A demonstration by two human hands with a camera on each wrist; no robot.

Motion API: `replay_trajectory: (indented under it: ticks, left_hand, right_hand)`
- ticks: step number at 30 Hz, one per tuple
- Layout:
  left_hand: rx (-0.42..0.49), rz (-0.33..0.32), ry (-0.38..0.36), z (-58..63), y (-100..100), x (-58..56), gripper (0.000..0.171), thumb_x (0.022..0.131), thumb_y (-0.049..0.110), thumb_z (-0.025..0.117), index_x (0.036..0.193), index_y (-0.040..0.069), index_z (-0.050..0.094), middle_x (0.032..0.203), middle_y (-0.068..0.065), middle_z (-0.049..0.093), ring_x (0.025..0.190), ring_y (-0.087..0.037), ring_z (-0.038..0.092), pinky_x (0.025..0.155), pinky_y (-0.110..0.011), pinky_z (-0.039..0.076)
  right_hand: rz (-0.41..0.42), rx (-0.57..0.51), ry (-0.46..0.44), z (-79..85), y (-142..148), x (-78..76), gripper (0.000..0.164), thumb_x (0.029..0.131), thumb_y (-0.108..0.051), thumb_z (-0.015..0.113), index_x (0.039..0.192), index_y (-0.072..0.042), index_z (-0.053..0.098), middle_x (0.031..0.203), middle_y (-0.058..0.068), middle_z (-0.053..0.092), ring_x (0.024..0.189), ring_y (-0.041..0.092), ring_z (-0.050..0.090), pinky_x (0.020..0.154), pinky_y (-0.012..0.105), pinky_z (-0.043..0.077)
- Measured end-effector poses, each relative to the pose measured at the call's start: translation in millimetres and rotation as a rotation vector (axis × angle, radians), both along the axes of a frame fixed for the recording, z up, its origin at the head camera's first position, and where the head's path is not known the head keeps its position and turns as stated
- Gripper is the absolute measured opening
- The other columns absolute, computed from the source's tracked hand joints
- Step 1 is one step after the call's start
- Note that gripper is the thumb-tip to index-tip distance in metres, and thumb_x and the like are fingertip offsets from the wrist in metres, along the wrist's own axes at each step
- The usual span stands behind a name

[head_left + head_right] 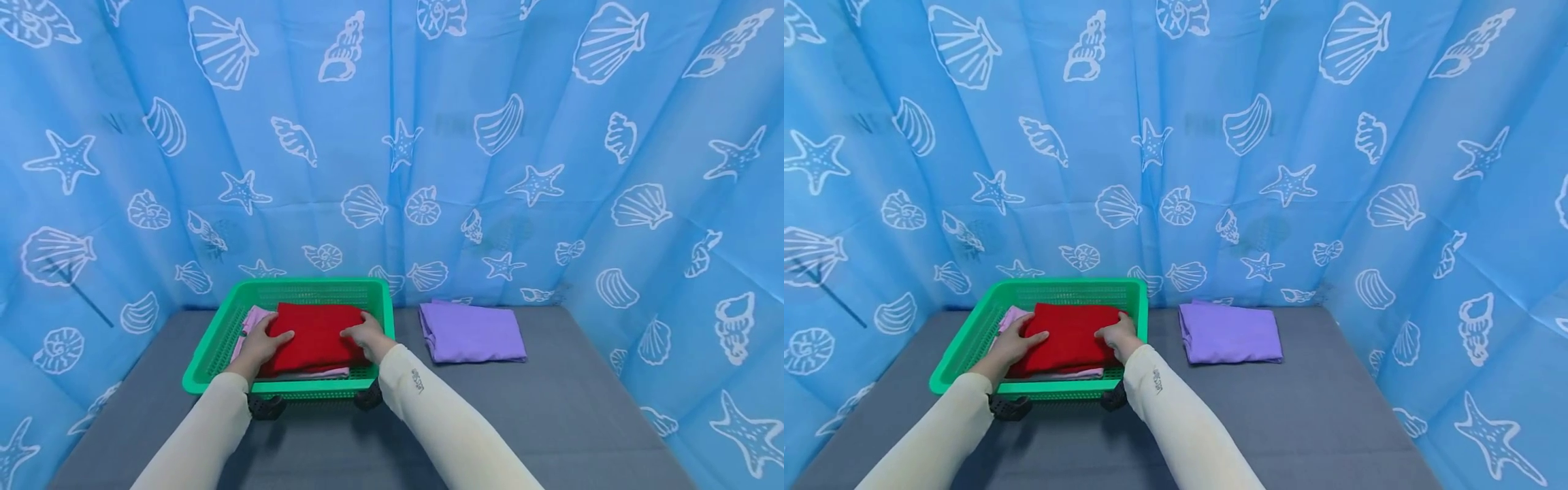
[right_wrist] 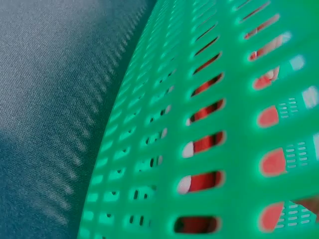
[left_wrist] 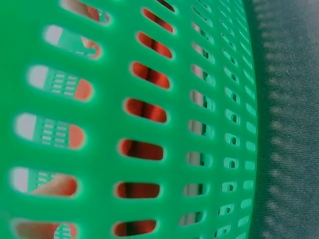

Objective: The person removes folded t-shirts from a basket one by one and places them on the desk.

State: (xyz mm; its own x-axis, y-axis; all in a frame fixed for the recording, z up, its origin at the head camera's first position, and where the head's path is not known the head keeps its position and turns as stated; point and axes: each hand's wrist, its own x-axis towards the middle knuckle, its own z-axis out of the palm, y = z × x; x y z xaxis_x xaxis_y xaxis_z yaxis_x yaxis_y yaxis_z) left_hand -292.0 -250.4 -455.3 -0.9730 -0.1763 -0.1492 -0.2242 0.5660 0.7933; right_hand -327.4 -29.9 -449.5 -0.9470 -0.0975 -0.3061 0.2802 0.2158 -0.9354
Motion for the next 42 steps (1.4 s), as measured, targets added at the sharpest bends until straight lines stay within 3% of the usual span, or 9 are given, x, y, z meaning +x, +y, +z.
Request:
replay_trajectory:
  ticks: [5, 8, 18, 38, 42]
  left_hand:
    - [0.012, -0.002, -0.008, -1.1, -0.3, -2.1, 0.080, 0.093, 0.020, 0.065, 0.156, 0.003, 0.018, 0.154, -0.032, 0.021, 0.131, -0.049, 0.028, 0.104, -0.059, 0.041]
    - [0.011, -0.001, -0.014, -1.2, -0.6, -1.8, 0.080, 0.093, 0.019, 0.065, 0.156, 0.003, 0.018, 0.154, -0.032, 0.020, 0.132, -0.050, 0.027, 0.104, -0.060, 0.041]
    - [0.045, 0.020, -0.045, 3.5, 2.1, 1.5, 0.082, 0.093, 0.018, 0.066, 0.157, 0.006, 0.016, 0.154, -0.031, 0.019, 0.132, -0.050, 0.026, 0.103, -0.060, 0.042]
    - [0.042, 0.028, -0.036, -0.3, 0.9, -1.0, 0.077, 0.094, 0.017, 0.065, 0.156, 0.007, 0.021, 0.150, -0.031, 0.025, 0.128, -0.049, 0.033, 0.100, -0.057, 0.044]
    - [0.042, 0.037, -0.035, 0.3, 1.7, -1.6, 0.075, 0.094, 0.017, 0.064, 0.156, 0.007, 0.022, 0.150, -0.031, 0.026, 0.127, -0.049, 0.033, 0.100, -0.057, 0.044]
  right_hand:
    - [-0.016, -0.002, -0.024, -1.7, -1.1, -2.3, 0.075, 0.089, -0.004, 0.067, 0.154, -0.009, 0.031, 0.154, 0.021, 0.035, 0.133, 0.036, 0.042, 0.100, 0.043, 0.047]
    - [-0.016, -0.016, -0.041, -3.8, -1.9, -3.9, 0.076, 0.088, -0.003, 0.068, 0.155, -0.011, 0.030, 0.156, 0.021, 0.032, 0.138, 0.039, 0.036, 0.105, 0.046, 0.044]
    - [-0.027, -0.038, -0.045, -7.3, -2.9, -6.3, 0.077, 0.087, 0.001, 0.067, 0.154, -0.015, 0.033, 0.156, 0.021, 0.031, 0.135, 0.039, 0.038, 0.099, 0.044, 0.048]
    - [-0.054, -0.129, -0.035, -5.3, -2.3, -6.0, 0.079, 0.087, 0.000, 0.068, 0.155, -0.016, 0.031, 0.152, 0.022, 0.033, 0.129, 0.040, 0.042, 0.098, 0.047, 0.047]
    - [-0.054, -0.131, -0.024, -6.2, -2.2, -7.7, 0.078, 0.087, -0.001, 0.068, 0.154, -0.019, 0.033, 0.152, 0.022, 0.033, 0.127, 0.039, 0.044, 0.091, 0.042, 0.052]
